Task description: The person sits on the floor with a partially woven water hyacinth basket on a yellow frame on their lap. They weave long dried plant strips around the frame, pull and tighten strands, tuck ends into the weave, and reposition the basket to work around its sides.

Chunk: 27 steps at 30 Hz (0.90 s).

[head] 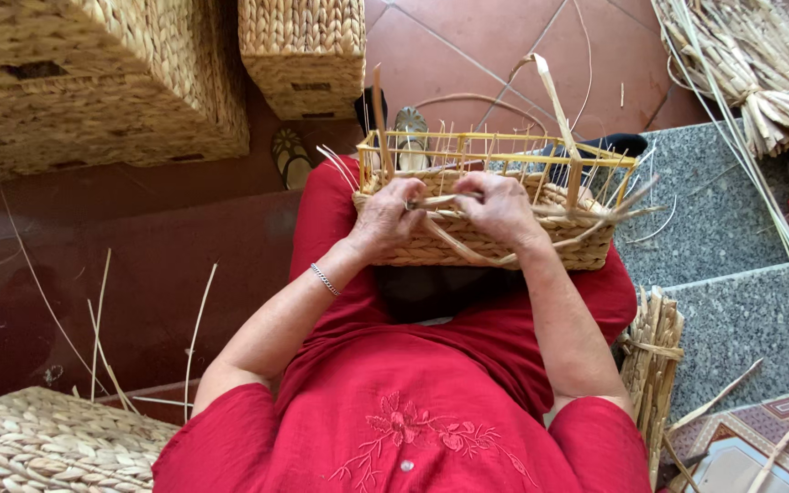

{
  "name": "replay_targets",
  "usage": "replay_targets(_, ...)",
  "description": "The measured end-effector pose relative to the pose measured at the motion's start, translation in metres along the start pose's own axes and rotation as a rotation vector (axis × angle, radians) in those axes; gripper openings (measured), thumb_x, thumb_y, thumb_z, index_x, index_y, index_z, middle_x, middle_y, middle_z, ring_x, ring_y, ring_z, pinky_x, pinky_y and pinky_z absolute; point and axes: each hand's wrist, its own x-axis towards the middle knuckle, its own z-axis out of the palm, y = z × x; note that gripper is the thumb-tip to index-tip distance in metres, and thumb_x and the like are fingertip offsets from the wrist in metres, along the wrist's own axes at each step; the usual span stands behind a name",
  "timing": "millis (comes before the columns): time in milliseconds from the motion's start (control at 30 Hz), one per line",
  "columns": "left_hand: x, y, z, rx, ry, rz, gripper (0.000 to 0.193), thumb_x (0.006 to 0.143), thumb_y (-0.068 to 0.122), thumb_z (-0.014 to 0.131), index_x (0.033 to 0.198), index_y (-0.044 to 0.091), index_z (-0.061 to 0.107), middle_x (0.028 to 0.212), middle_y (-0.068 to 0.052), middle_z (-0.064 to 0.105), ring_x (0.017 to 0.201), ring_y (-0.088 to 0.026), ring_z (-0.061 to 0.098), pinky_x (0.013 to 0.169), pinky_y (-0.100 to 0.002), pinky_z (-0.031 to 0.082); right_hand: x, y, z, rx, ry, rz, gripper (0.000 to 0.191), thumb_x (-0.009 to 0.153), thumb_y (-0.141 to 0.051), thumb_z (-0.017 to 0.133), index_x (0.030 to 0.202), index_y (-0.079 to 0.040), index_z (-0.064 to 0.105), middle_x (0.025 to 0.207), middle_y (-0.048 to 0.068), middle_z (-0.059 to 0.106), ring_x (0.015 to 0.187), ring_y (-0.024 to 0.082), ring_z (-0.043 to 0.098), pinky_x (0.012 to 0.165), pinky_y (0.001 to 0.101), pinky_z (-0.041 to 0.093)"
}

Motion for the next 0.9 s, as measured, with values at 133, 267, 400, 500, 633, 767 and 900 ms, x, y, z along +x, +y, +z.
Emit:
replay_targets(133,-0.011,0.0,-0.009,0.117,0.099,0.302,0.018,0.092,0.008,0.071,0.102,0.003,0.056,0.113,-0.017,0.064,0.095,-0.035,0.069,0.078,-0.043,0.058,-0.005,-0.002,0.029,-0.196,0.115,-0.213,0.027,0.085,-0.037,0.083,0.094,-0.013,0.076,0.089,0.007,0.076,0.08,0.024,0.073,0.072,0.0389,0.056)
replay_targets(267,-0.013,-0.004,-0.011,0.188,0.122,0.43,0.02,0.093,0.009,0.07,0.096,0.002,0.051,0.111,-0.021,0.065,0.093,-0.035,0.07,0.076,-0.04,0.059,0.0,-0.004,0.047,-0.347,0.302,-0.276,0.036,0.083,-0.044,0.081,0.087,-0.01,0.068,0.084,0.01,0.073,0.077,0.03,0.073,0.068,0.0435,0.055)
replay_targets(400,-0.004,-0.008,-0.004,0.18,0.012,0.202,0.02,0.098,0.011,0.072,0.092,0.003,0.055,0.083,-0.018,0.066,0.074,-0.035,0.07,0.064,-0.043,0.056,-0.008,0.005,0.056,-0.383,0.234,-0.17,0.036,0.091,-0.044,0.076,0.089,-0.01,0.065,0.075,0.011,0.073,0.069,0.032,0.072,0.064,0.0466,0.054)
replay_targets(500,0.011,-0.012,0.002,0.18,-0.04,0.059,0.021,0.099,0.013,0.071,0.092,0.002,0.054,0.077,-0.02,0.068,0.067,-0.038,0.069,0.059,-0.046,0.053,-0.022,0.013,0.058,-0.327,0.195,-0.151,0.035,0.092,-0.045,0.076,0.088,-0.011,0.067,0.072,0.012,0.073,0.068,0.033,0.072,0.065,0.0476,0.055)
replay_targets(633,0.026,-0.011,0.009,0.218,-0.022,-0.068,0.02,0.09,0.016,0.075,0.092,0.007,0.057,0.075,-0.017,0.07,0.07,-0.039,0.071,0.062,-0.05,0.055,-0.037,0.022,0.046,-0.258,0.158,-0.061,0.035,0.091,-0.047,0.075,0.091,-0.012,0.07,0.075,0.012,0.073,0.071,0.033,0.073,0.068,0.0469,0.056)
replay_targets(767,0.03,-0.009,0.012,0.278,-0.044,-0.197,0.023,0.086,0.02,0.078,0.092,0.01,0.059,0.074,-0.017,0.071,0.075,-0.041,0.072,0.067,-0.053,0.055,-0.067,0.047,0.007,-0.158,-0.04,0.071,0.036,0.087,-0.051,0.072,0.096,-0.017,0.075,0.082,0.01,0.076,0.076,0.029,0.074,0.074,0.0433,0.057)
replay_targets(900,0.029,-0.008,0.009,0.228,-0.045,-0.247,0.025,0.085,0.02,0.079,0.095,0.009,0.059,0.075,-0.017,0.072,0.076,-0.041,0.072,0.068,-0.054,0.054,-0.113,0.092,-0.046,-0.314,-0.143,0.324,0.042,0.083,-0.055,0.074,0.1,-0.016,0.077,0.086,0.011,0.078,0.081,0.026,0.075,0.077,0.0409,0.057)
